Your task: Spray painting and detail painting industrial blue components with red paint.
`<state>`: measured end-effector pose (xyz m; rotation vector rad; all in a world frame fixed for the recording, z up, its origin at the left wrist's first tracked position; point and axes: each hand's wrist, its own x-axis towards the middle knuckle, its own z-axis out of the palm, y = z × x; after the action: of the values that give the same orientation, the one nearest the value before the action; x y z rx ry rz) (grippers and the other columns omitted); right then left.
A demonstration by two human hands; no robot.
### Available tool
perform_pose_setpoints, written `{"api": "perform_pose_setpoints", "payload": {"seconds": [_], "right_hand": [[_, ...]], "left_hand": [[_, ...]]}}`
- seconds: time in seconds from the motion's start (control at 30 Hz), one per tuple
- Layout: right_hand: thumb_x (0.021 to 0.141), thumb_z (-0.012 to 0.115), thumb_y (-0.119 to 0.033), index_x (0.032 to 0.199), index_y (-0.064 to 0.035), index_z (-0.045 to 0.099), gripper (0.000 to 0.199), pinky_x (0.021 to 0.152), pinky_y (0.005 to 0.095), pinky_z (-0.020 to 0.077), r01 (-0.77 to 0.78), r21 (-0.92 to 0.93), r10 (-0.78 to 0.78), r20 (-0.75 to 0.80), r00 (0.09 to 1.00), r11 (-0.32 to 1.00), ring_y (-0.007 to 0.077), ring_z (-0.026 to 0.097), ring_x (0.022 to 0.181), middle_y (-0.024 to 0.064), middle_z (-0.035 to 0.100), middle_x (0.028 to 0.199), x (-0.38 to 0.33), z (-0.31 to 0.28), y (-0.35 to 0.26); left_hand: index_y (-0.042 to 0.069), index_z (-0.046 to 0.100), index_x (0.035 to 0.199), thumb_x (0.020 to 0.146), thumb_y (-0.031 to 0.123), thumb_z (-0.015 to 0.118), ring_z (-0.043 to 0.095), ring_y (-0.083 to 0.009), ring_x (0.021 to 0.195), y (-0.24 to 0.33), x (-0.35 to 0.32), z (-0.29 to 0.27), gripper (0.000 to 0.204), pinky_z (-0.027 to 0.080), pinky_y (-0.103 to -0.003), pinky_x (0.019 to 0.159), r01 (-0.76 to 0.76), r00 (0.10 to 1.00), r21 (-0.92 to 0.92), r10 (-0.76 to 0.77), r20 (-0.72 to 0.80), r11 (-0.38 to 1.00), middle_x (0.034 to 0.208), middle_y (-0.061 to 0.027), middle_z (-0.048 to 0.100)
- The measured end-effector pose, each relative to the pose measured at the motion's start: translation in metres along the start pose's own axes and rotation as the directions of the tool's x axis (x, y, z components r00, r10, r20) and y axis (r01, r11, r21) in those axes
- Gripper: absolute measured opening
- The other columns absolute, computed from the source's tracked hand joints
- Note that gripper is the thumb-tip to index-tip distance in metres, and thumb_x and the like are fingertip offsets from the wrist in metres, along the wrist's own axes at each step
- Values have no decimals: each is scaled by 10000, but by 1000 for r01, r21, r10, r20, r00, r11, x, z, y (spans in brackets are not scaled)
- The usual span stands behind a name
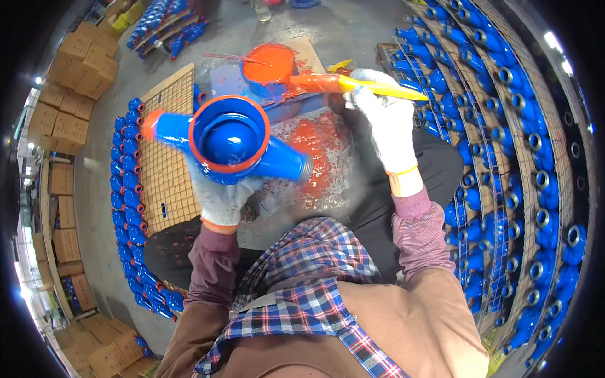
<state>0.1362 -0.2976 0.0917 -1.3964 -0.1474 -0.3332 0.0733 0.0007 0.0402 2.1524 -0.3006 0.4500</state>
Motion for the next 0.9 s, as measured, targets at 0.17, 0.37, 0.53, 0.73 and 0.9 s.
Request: {"api": "perform_pose_setpoints", "payload": {"seconds": [0.17,0.37,0.53,0.73,0.9], "right_hand": [[998,679,-93,1252,28,661,282,763,257,536,56,-42,-57,-29,998,998,128,652,862,80,714,1050,11,0,-20],[975,735,-222,1184,16,708,319,651,252,506,78,-369,-50,84,995,926,77,629,729,44,718,888,46,17,-9],[1011,586,-458,982,-8,684,461,751,433,533,253,-720,16,345,939,646,358,682,805,187,700,854,83,37,30],[1003,565,-463,984,-13,677,464,811,491,537,361,-746,126,507,853,560,407,694,886,200,713,917,67,49,46],[1006,604,-379,1022,-41,670,345,760,451,545,506,-644,-137,534,835,573,375,694,844,176,703,929,42,46,25]], "left_hand": [[67,422,1503,1092,508,440,573,-226,1288,9,29,-19,603,506,-432,1083,579,793,-813,-271,545,58,1461,-106,531],[63,532,1401,914,365,754,645,-224,1182,16,49,-9,615,553,-414,1042,789,593,-614,-282,754,17,1281,-103,638],[44,573,1338,756,307,864,665,-221,1108,29,60,-4,701,563,-386,955,502,644,-193,-215,734,843,1200,-102,661],[31,608,1236,609,389,916,654,-407,1039,50,55,0,784,563,-457,887,-281,783,327,18,621,902,1104,-179,662],[28,612,1231,609,401,922,664,-381,1054,58,57,-5,788,566,-452,887,-308,784,363,18,621,879,1127,-176,667]]}}
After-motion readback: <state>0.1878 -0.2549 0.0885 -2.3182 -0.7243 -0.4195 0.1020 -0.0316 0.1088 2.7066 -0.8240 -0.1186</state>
